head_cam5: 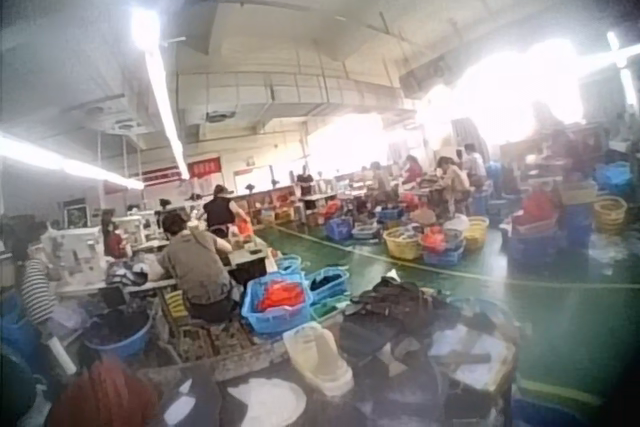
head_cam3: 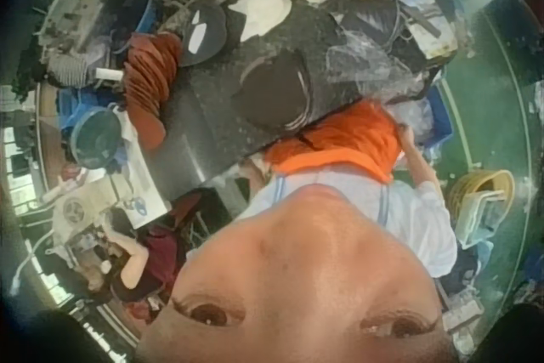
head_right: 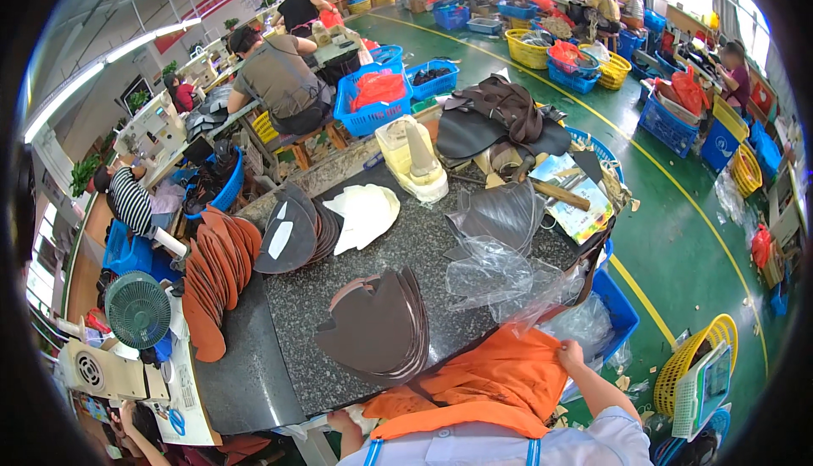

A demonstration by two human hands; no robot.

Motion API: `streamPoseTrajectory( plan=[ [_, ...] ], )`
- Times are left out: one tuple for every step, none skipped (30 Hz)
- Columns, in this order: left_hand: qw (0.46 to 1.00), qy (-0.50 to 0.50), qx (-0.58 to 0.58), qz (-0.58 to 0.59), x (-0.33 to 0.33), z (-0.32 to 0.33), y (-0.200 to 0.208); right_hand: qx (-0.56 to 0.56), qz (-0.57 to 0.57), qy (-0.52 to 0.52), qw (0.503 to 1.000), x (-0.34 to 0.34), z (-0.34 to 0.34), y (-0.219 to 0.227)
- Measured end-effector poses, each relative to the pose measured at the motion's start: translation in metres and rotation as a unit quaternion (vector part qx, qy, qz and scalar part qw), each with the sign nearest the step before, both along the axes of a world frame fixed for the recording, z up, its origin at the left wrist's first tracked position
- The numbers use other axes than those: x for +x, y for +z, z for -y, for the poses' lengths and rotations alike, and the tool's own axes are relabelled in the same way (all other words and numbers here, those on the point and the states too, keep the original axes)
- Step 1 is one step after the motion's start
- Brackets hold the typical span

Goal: Applying adhesive and assembling shoe upper components.

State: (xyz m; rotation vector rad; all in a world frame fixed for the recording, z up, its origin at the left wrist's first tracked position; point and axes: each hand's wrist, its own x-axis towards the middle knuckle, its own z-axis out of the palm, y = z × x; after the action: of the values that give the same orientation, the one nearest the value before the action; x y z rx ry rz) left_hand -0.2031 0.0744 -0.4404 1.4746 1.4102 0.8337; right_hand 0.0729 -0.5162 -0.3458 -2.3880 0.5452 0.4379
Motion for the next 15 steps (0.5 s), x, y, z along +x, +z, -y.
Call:
streamPoseTrajectory(
  plan=[
    [0.986,0.038,-0.153,0.059,-0.01,-0.011,0.019,-0.034,0.0,-0.039,0.999,-0.007,0.012,-0.007],
    [0.977,-0.012,-0.212,-0.015,-0.027,-0.023,0.025,-0.032,-0.004,-0.039,0.999,-0.016,0.022,-0.007],
    [0.977,-0.01,-0.211,-0.019,-0.04,-0.022,0.025,-0.043,-0.016,-0.093,0.995,-0.027,0.036,-0.005],
    [0.946,-0.061,-0.316,-0.04,-0.043,-0.003,0.045,-0.06,-0.021,-0.143,0.988,-0.032,0.049,-0.004],
    [0.901,-0.109,-0.416,-0.064,-0.037,0.016,0.074,-0.065,-0.025,-0.138,0.988,-0.038,0.059,-0.006],
    [0.88,-0.158,-0.436,-0.102,-0.031,0.03,0.086,-0.131,-0.047,-0.088,0.986,-0.045,0.068,-0.007],
    [0.855,-0.195,-0.48,-0.029,-0.027,0.043,0.09,-0.197,-0.07,-0.036,0.977,-0.052,0.078,-0.009],
    [0.846,-0.195,-0.496,-0.019,-0.01,0.061,0.108,-0.262,-0.141,0.111,0.948,-0.053,0.074,0.007],
    [0.831,-0.217,-0.512,0.019,-0.016,0.065,0.084,-0.271,-0.144,0.22,0.926,-0.047,0.079,0.005],
    [0.827,-0.218,-0.516,0.04,-0.01,0.076,0.059,-0.275,-0.148,0.331,0.89,-0.04,0.076,0.003],
    [0.885,-0.239,-0.392,0.072,-0.002,0.094,0.03,-0.254,-0.162,0.408,0.862,-0.032,0.071,0.006],
    [0.904,-0.357,-0.175,-0.155,0.007,0.078,-0.006,-0.225,-0.18,0.473,0.833,-0.023,0.06,0.012],
    [0.9,-0.368,-0.108,-0.209,0.034,0.087,0.037,-0.237,-0.143,0.492,0.826,-0.006,0.043,0.009],
    [0.913,-0.307,0.016,-0.269,0.005,0.071,-0.004,-0.197,-0.117,0.513,0.827,0.01,-0.008,0.046],
    [0.961,-0.229,-0.018,-0.154,-0.001,0.066,0.005,-0.166,-0.094,0.531,0.826,0.02,-0.044,0.08]
  ],
)
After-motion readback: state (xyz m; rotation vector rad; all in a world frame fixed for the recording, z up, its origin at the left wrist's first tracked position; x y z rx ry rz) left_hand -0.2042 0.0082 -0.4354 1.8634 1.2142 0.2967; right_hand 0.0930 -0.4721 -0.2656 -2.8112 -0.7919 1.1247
